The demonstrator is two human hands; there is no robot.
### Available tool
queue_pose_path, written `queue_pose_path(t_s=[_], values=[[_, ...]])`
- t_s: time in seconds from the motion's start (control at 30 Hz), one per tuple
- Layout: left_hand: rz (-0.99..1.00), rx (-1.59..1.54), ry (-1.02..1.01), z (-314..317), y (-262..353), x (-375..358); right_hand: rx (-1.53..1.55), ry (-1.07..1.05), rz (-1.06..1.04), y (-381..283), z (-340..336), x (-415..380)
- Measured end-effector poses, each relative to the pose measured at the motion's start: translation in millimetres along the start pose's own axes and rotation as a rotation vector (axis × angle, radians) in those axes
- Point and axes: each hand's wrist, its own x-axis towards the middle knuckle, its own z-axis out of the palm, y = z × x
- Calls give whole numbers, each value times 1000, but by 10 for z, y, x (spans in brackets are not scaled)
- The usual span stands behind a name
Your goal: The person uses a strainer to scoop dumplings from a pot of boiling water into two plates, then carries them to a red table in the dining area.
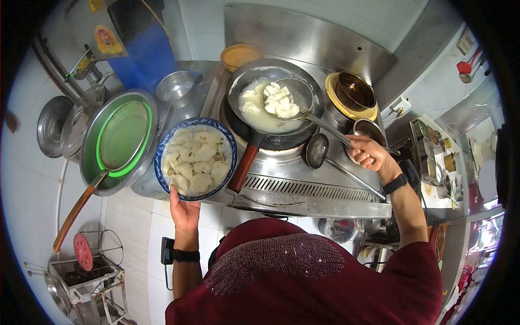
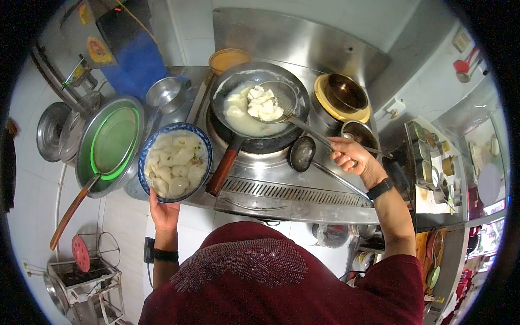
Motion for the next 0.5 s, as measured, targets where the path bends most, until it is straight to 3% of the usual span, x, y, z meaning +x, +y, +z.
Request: queue_pose_path(t_s=[0.43,0.5], values=[[-35,15,-9,47,-36,75,15,55,-101,-55,150,-353],[-37,19,-22,49,-38,66,54,-33,-142,-81,103,-381]])
